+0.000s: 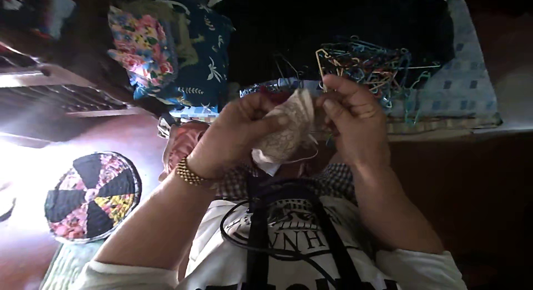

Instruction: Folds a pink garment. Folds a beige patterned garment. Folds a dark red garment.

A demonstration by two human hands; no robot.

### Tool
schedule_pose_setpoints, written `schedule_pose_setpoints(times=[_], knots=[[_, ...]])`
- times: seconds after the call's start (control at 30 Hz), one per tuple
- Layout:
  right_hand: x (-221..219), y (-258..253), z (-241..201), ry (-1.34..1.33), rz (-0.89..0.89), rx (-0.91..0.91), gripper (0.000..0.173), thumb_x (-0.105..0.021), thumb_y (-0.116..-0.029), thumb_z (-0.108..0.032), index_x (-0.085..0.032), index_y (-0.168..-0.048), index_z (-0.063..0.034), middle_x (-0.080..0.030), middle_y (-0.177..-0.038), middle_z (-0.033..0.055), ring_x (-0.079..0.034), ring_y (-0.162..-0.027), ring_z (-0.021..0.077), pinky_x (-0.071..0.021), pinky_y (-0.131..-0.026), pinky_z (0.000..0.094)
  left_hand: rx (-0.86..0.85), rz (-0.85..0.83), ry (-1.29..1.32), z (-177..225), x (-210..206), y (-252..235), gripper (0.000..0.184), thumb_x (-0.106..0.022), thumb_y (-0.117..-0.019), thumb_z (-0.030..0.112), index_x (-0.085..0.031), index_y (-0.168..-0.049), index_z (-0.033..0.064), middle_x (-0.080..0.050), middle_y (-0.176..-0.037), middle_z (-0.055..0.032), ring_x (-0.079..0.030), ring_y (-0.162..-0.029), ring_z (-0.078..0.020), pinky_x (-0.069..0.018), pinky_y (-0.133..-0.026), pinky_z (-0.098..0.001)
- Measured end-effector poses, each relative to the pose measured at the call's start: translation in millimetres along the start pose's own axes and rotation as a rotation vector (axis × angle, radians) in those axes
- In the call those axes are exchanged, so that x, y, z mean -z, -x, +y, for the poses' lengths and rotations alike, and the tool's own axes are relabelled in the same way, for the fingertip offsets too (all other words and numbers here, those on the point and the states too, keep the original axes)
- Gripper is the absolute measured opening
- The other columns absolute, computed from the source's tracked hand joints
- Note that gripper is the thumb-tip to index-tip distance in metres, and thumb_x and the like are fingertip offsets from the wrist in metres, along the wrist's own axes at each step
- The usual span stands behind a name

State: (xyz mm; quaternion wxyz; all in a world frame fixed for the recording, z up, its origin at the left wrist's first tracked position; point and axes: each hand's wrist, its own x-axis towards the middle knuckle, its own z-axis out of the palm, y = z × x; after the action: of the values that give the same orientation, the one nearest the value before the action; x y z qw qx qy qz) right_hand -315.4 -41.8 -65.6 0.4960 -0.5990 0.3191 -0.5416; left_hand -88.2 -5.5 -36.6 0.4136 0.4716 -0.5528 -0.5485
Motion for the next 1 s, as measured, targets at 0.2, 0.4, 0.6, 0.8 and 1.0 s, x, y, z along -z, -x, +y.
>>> schedule_pose_setpoints(times=[0.2,0.4,0.6,0.8,1.0], knots=[[0.4,2.5,5.1,0.049,-0.045,-0.102,0.032,-0.059,-0.1013,-0.006,-0.059,-0.133,0.0002,-0.070,-0.103,0.0047,-0.070,-0.087,0.0128,-0.0626,-0.078,0.0322,0.056,0.026,-0.013,2.1,19.1,3.1,0.006,-0.065,-0.0975,0.012,-0.064,-0.103,0.0113,-0.070,-0.081,0.0046,-0.067,-0.069,-0.0036,-0.0599,-0.064,-0.0220],[-32.6,4.3,17.4,-0.079,-0.142,-0.187,0.032,-0.062,-0.0990,-0.003,-0.059,-0.130,0.0022,-0.070,-0.111,0.0075,-0.070,-0.096,0.0104,-0.0604,-0.087,0.0283,0.055,-0.002,-0.052,1.2,21.8,8.0,0.009,-0.066,-0.0968,0.012,-0.068,-0.105,0.0105,-0.073,-0.085,0.0039,-0.069,-0.073,-0.0036,-0.0604,-0.066,-0.0214],[-28.2,-0.1,10.9,0.051,-0.048,0.082,0.024,-0.060,-0.0935,0.006,-0.060,-0.118,0.0048,-0.068,-0.096,0.0027,-0.065,-0.084,0.0050,-0.0572,-0.076,0.0221,0.106,0.017,-0.482,0.7,33.9,8.1,0.018,-0.073,-0.0942,0.025,-0.071,-0.108,0.0131,-0.070,-0.078,0.0052,-0.065,-0.065,-0.0018,-0.0563,-0.060,-0.0214],[-18.0,1.3,2.2,0.205,0.025,0.127,0.014,-0.056,-0.0958,0.003,-0.060,-0.109,0.0022,-0.064,-0.092,0.0025,-0.057,-0.062,0.0012,-0.0513,-0.051,0.0169,-0.170,0.157,-0.490,-4.2,37.8,0.4,0.018,-0.065,-0.1003,0.026,-0.073,-0.102,0.0101,-0.070,-0.090,0.0060,-0.065,-0.078,0.0006,-0.0568,-0.073,-0.0211],[-0.3,3.4,16.9,0.581,0.009,0.132,0.019,-0.055,-0.0975,-0.005,-0.069,-0.109,-0.0020,-0.065,-0.103,0.0087,-0.060,-0.081,0.0067,-0.0525,-0.070,0.0207,-0.239,0.211,0.128,0.0,44.3,-10.3,0.018,-0.046,-0.1063,0.018,-0.063,-0.102,0.0197,-0.069,-0.089,0.0096,-0.067,-0.082,-0.0035,-0.0587,-0.077,-0.0258]])
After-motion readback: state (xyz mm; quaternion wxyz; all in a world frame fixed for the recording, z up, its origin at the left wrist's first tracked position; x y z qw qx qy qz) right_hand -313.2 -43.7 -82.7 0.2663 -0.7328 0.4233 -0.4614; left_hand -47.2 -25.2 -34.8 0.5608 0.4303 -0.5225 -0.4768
